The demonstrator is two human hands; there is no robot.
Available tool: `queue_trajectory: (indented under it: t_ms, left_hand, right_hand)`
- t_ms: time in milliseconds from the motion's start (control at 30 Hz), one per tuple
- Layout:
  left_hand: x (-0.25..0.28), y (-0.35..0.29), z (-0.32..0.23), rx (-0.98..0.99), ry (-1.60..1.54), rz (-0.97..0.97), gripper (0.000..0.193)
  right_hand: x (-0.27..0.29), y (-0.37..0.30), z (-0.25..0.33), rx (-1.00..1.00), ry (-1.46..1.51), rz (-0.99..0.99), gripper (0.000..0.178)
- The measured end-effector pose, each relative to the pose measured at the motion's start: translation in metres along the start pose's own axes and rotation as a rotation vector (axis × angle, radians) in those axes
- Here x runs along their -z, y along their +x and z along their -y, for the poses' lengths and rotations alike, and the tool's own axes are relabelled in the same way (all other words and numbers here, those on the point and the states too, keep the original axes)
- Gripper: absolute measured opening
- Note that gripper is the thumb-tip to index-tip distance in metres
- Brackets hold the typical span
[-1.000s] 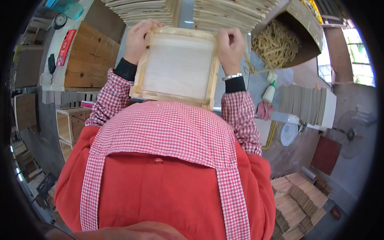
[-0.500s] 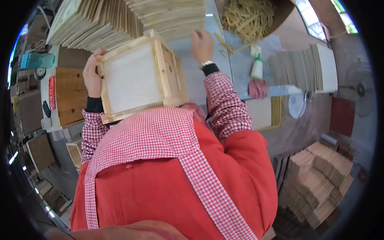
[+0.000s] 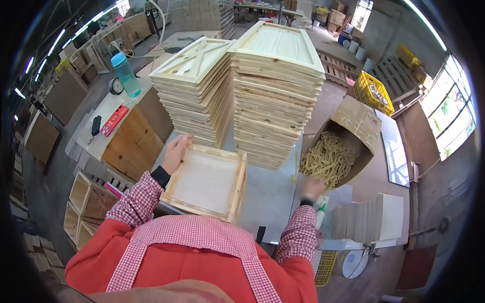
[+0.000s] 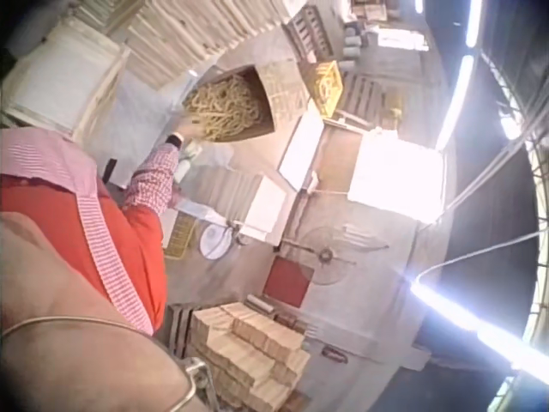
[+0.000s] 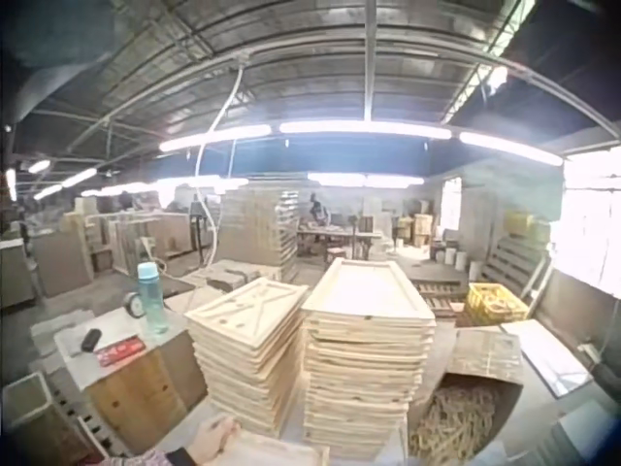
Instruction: Assembling, gluing, and stacking small wooden boxes in a workshop setting.
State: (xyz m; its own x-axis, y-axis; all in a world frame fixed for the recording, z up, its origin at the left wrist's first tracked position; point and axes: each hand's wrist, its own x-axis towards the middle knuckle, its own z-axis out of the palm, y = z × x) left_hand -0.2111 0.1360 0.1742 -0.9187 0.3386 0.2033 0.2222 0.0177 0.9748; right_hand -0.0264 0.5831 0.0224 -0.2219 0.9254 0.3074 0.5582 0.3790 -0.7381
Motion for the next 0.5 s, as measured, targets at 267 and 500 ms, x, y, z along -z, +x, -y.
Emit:
queue_trajectory:
  t_ms: [267,500]
  left_hand:
    - [-0.017,0.005,-0.059,-0.485,0.438,-0.021,0.047]
    - [-0.04,-0.006,-0.122,-0.904,0.427,0.366,0.043]
  right_hand:
    - [0.099,0.021,0.163,0.321,0.469,0.436,0.015]
    - [0.151,-0.117,0.309,1.056,0.461,0.923,0.016]
